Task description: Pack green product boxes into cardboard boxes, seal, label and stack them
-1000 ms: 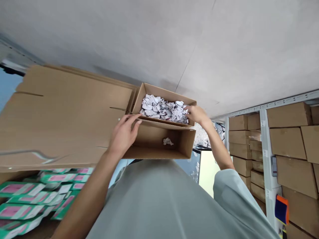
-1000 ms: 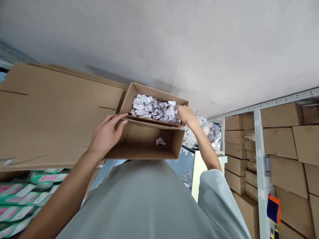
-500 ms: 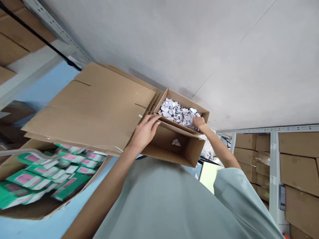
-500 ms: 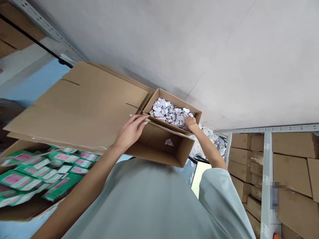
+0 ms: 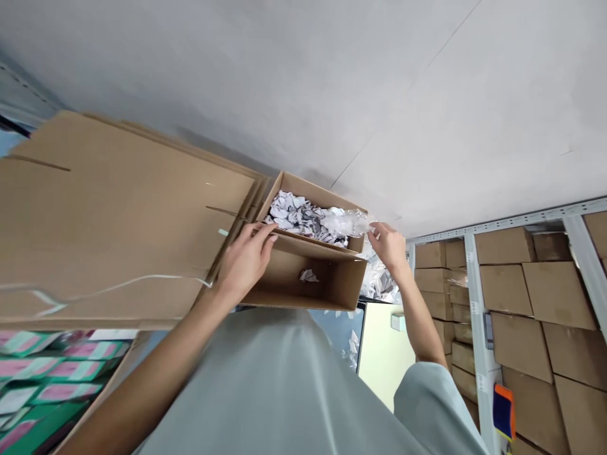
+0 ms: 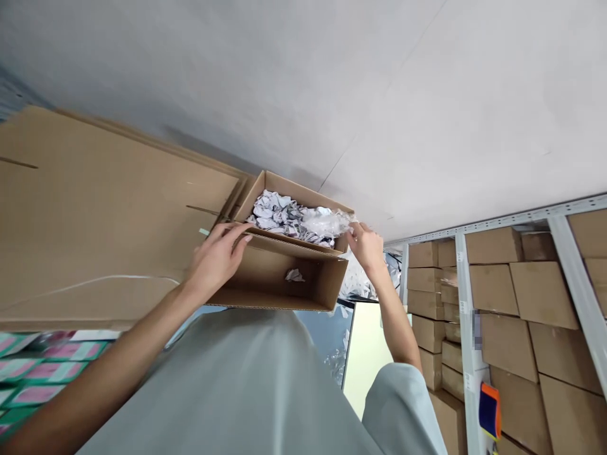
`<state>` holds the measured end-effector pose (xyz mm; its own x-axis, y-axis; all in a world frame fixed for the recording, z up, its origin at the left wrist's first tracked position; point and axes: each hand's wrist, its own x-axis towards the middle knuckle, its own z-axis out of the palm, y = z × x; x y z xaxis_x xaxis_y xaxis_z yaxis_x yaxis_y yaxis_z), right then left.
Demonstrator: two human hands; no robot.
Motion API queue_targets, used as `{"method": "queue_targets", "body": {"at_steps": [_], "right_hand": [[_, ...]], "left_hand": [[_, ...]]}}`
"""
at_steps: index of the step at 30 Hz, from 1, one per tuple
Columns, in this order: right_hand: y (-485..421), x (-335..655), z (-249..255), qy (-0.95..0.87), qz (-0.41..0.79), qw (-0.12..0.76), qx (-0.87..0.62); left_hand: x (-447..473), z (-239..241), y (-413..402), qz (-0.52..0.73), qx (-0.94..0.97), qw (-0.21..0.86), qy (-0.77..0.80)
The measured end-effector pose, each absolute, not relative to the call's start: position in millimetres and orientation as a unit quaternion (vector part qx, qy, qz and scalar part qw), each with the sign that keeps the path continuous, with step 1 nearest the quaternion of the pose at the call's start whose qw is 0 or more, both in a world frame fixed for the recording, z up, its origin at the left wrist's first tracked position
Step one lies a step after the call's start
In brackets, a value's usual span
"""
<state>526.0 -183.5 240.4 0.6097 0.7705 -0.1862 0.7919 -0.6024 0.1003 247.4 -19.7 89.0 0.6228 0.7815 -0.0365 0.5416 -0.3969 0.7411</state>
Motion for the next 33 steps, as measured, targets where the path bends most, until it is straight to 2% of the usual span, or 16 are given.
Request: {"method": "queue_targets", "body": {"at_steps": [6,10,13,17,22,27,30,33], "right_hand": [[-229.0,467.4,297.1,0.49,0.142,-0.197,0.837],[-254.4,418.0,330.8,0.528,0.224,-0.251,0.78],[-261.3,393.2,330.2,0.563,0.176,-0.235,0.773],[-261.4,384.1,298.2,0.609,0.03,-0.178,0.773],[-252.4,393.9,243.9,0.581,-0.132,-0.044,0.802],[-227.2,398.3,194.2,0.525,-0.211,0.087,0.82],[-217.5,402.5,180.2,0.533,-0.245,0.109,0.803],[-215.4,419.5,185.1,0.538,-0.24,0.076,0.805]], "left_hand": [[251.1,91.2,-17.5,0.156,0.832,0.37,0.382],[250.0,91.6,-18.4,0.148,0.836,0.376,0.371],[247.3,92.8,-19.4,0.146,0.835,0.386,0.364],[244.9,94.0,-19.3,0.163,0.823,0.411,0.357],[244.2,93.7,-13.2,0.158,0.814,0.406,0.385],[242.1,92.5,-4.1,0.161,0.8,0.397,0.419],[240.9,93.7,-4.2,0.157,0.798,0.394,0.429],[241.3,95.9,-11.4,0.16,0.801,0.393,0.423]]}}
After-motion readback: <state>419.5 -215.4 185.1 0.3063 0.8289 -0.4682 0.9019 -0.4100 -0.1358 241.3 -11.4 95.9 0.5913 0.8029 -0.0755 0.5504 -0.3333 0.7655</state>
